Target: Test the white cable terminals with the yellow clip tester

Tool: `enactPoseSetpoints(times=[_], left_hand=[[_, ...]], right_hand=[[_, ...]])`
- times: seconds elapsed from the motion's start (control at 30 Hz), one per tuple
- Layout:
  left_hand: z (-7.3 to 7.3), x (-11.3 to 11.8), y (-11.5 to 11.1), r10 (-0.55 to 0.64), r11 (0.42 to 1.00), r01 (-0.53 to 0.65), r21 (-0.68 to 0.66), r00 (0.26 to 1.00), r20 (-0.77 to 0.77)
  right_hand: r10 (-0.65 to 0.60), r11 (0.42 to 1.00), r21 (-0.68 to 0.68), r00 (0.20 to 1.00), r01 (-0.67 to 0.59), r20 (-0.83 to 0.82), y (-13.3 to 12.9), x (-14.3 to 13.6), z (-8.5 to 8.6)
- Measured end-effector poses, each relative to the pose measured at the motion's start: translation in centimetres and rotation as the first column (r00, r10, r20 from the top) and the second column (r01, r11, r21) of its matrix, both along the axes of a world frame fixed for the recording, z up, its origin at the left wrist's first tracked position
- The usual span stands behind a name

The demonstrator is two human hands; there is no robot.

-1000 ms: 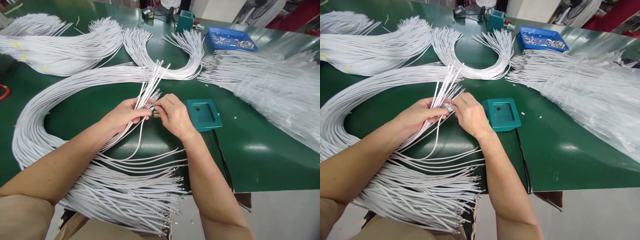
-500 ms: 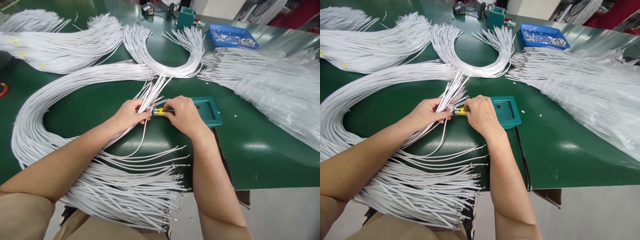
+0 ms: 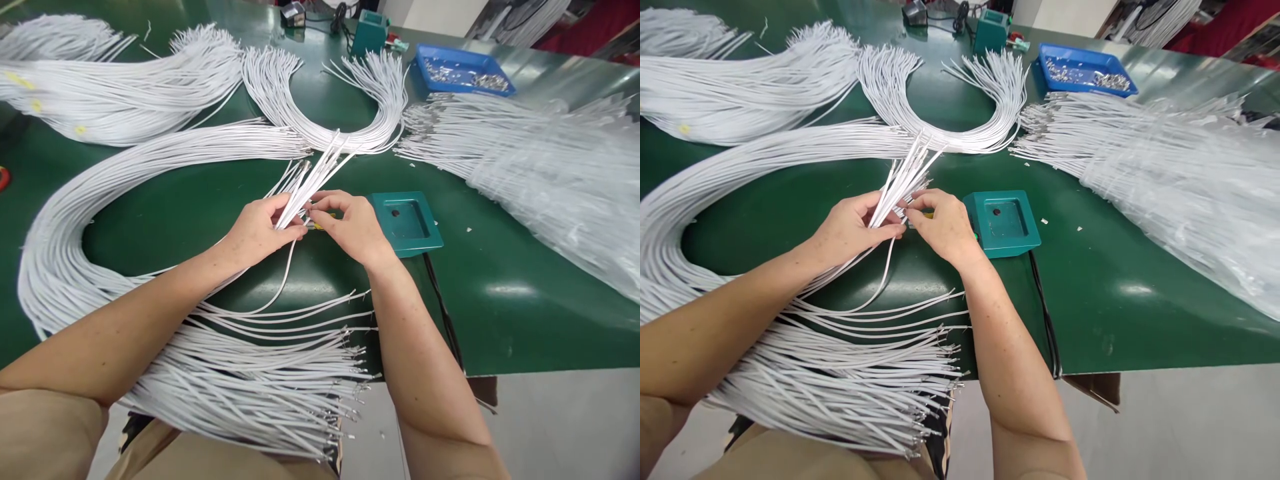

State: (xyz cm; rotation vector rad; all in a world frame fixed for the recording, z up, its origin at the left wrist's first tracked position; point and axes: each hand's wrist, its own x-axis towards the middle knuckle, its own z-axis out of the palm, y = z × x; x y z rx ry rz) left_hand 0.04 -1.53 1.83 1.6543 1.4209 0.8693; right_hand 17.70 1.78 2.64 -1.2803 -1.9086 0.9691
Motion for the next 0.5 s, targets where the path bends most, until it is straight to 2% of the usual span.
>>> enactPoseSetpoints(times=[0.17,0.3,0.4,0.5], left_hand=[[0.01,0.02,-0.11,0.027,0.998,-0.023,0.053,0.998,-0.064],[0.17,-0.10,-0.12,0.036,0.997,-0.032,0.064,0.997,-0.065],[0.28,-0.15,-0.09,0.038,0.998,-0.037,0.052,0.999,-0.024],[0.28,-0.10,-0.04,0.040,0.999,-0.041,0.008,0.998,0.040]], right_hand=[[-0.001,0.999,-0.038,0.999,-0.001,-0.051,0.17,0.02,-0.13],[-0.056,0.998,-0.025,0.995,0.058,0.078,0.02,-0.02,0.16],[-0.095,0.995,0.030,0.985,0.092,0.145,-0.21,-0.04,0.35],[-0.043,0.991,0.129,0.992,0.027,0.118,-0.39,-0.15,0.19]])
